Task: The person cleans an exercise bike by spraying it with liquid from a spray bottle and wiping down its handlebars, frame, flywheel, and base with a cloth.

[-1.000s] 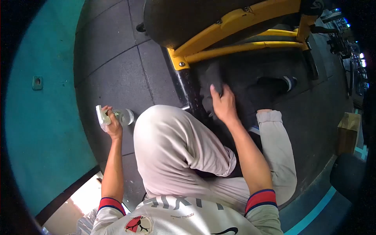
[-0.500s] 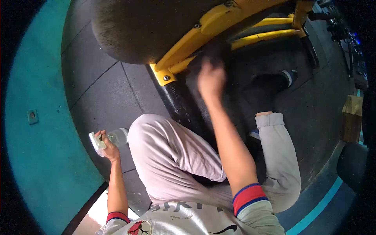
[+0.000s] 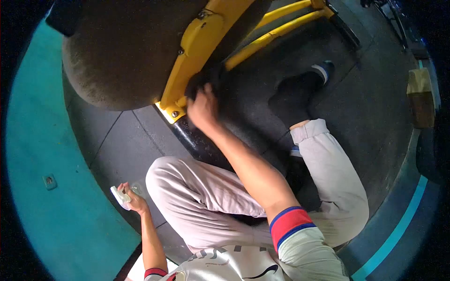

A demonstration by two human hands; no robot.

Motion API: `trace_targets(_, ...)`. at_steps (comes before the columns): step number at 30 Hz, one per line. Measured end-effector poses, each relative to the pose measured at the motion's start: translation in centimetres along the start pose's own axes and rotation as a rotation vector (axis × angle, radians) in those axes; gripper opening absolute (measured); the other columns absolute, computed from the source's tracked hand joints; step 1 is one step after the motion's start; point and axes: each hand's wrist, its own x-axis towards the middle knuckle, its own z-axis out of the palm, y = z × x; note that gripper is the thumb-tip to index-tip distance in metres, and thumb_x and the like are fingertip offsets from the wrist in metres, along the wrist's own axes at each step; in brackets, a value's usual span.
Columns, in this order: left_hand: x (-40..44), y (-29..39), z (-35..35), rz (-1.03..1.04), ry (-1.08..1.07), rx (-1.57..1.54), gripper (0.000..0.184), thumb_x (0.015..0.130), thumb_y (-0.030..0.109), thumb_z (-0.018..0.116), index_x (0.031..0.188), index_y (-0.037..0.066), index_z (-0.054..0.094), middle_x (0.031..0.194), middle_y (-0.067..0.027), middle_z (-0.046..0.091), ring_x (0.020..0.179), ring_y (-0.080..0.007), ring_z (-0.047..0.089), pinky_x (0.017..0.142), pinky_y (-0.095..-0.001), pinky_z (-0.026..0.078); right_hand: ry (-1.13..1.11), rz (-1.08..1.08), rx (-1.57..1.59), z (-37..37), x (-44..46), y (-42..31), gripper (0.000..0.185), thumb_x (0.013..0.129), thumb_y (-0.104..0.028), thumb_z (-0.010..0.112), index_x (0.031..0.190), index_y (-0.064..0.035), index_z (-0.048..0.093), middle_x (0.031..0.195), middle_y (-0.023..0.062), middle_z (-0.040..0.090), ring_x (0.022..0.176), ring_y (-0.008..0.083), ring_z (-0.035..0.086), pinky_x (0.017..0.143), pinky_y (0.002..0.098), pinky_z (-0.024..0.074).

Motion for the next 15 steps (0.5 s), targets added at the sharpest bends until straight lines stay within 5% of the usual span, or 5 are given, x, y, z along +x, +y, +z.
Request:
trace_targets(2, 0.3, -0.5, -0.2, 0.099, -0.017, 0.031, 0.020, 0.093, 0.010, 0.053, 0.106, -0.005, 0.057, 0.097, -0.0107, 0.061, 0.089, -0.0206, 0.058, 0.082, -0.0339, 0.047, -0.255, 0.006, 0.147, -1.1, -1.2, 0.1, 0.041, 0.079, -0.012, 0.066, 0.112, 0.0104, 0.059, 0.125, 0.0344, 0.044, 0.113, 0.0503, 0.048, 0.098, 0.0496, 0.0422)
trace_targets(9, 0.2, -0.5, -0.2, 0.030, -0.021, 0.068, 0.016, 0.094, 0.012, 0.054, 0.096, -0.002, 0.062, 0.095, -0.0085, 0.060, 0.084, -0.0210, 0.055, 0.077, -0.0349, 0.045, 0.024, 0.212, -0.062, -0.8, 5.2, 4.0, 0.086, 0.084, -0.015, 0.062, 0.149, 0.0050, 0.009, 0.141, 0.0481, 0.011, 0.131, 0.0566, 0.028, 0.113, 0.0486, 0.0258)
trace_targets(11, 0.5, -0.8, -0.1, 0.041, -0.014, 0.037, 0.016, 0.094, 0.012, 0.054, 0.098, -0.002, 0.061, 0.095, -0.0085, 0.060, 0.085, -0.0212, 0.055, 0.079, -0.0347, 0.044, -0.001, 0.372, 0.004, -3.2, 11.2, 6.9, 0.081, 0.088, -0.027, 0.059, 0.148, 0.0059, 0.015, 0.144, 0.0464, 0.006, 0.137, 0.0573, 0.014, 0.115, 0.0547, 0.0196)
trace_targets(13, 0.1, -1.3, -0.3, 0.047, -0.004, 0.031, 0.016, 0.095, 0.013, 0.053, 0.099, -0.001, 0.060, 0.095, -0.0087, 0.059, 0.086, -0.0216, 0.055, 0.080, -0.0346, 0.044, -0.248, 0.166, -0.513, -6.9, 17.0, 10.8, 0.079, 0.091, -0.040, 0.051, 0.147, 0.0063, 0.020, 0.146, 0.0450, 0.007, 0.138, 0.0583, 0.005, 0.113, 0.0638, 0.0134)
trace_targets(15, 0.2, -1.7, -0.1, 0.061, 0.008, 0.039, 0.017, 0.095, 0.014, 0.053, 0.101, -0.001, 0.059, 0.096, -0.0090, 0.059, 0.087, -0.0223, 0.055, 0.082, -0.0347, 0.044, -0.147, 0.120, -0.448, -7.8, 17.5, 11.0, 0.077, 0.091, -0.043, 0.049, 0.146, 0.0062, 0.025, 0.146, 0.0439, 0.009, 0.137, 0.0601, 0.000, 0.110, 0.0688, 0.0097)
